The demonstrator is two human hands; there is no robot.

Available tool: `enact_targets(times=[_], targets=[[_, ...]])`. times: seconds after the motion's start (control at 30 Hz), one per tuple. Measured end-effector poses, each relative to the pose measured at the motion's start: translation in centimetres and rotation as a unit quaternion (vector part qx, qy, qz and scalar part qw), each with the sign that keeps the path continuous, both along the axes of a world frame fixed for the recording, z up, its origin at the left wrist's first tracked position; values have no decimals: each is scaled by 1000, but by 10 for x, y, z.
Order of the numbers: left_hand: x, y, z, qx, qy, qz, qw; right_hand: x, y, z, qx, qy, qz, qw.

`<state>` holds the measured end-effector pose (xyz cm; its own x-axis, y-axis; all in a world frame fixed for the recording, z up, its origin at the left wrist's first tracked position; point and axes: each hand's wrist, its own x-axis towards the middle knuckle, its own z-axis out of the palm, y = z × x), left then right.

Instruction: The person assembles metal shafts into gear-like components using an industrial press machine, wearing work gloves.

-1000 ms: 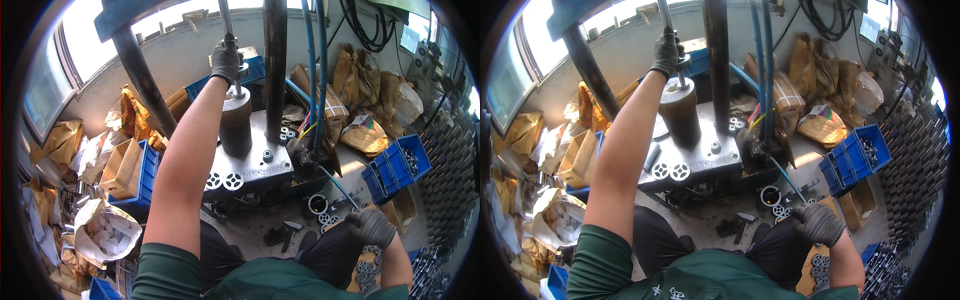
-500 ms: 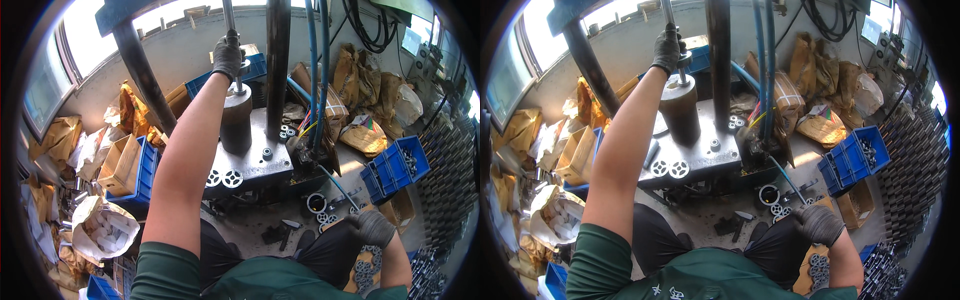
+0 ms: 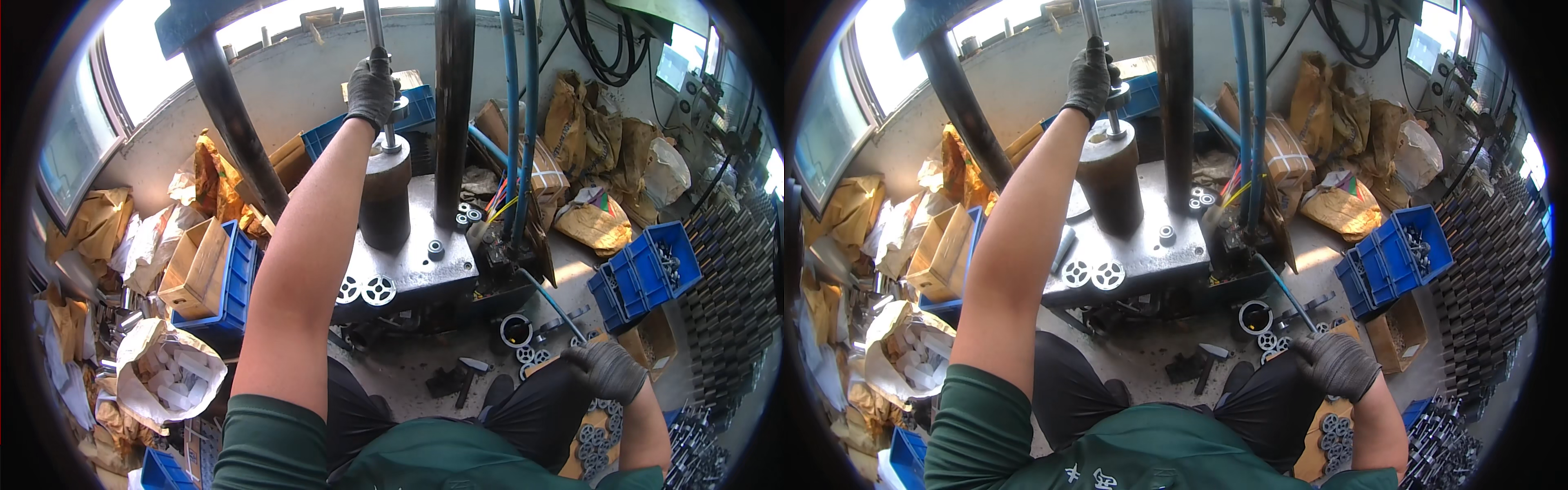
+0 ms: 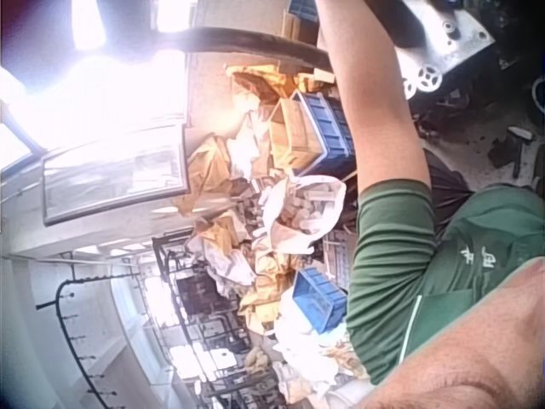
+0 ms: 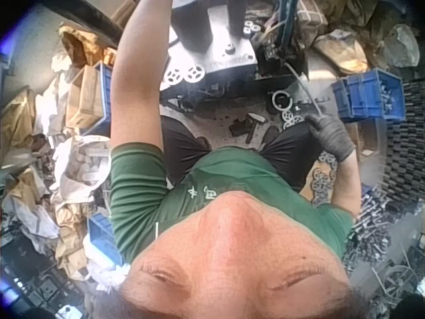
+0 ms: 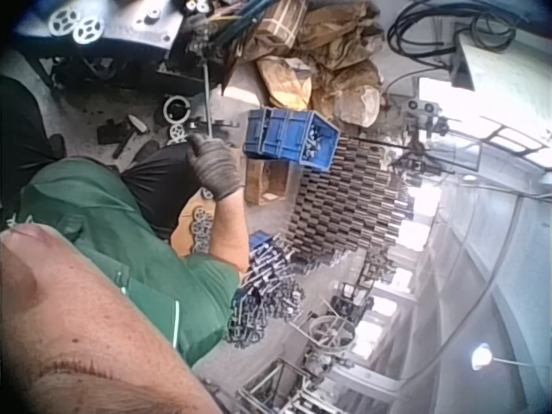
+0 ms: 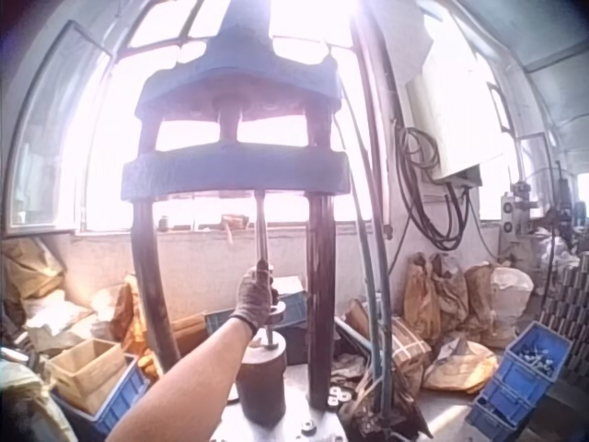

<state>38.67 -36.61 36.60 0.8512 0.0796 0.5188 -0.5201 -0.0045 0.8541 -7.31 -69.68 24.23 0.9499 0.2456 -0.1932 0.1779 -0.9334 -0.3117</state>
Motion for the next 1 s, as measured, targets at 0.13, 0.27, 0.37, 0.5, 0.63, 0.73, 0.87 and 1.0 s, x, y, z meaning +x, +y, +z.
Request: enact_targets(times=[0.13,0.27,0.37,0.5,0.63,0.73,0.87,1.0], targets=[[0,-1,-1,-18,16,-5,1000,3,5,10,-24,75,-19,997],[0,5,-1,-11,-3,-5,1000,2,3,4,28,-24,-22,999],[1,-5,-1,-21,11,-9,1000,-1,-3,1,-58,71,2,996],[0,-1,-2,-23,15,-9,1000,1,3,7,-22,-18,6,1000],[1,-3,-3,-7,-3,2,1000,6,12,12,14,-150,-57,987],[-4,2,2,-13,14,6,1000,41,13,25,-32,-355,-61,932],[7,1,-3,1,-2,10,1000,118,2,60,18,-511,-84,855],[5,-4,-3,-4,-2,-4,1000,181,-11,81,13,-531,-84,843]])
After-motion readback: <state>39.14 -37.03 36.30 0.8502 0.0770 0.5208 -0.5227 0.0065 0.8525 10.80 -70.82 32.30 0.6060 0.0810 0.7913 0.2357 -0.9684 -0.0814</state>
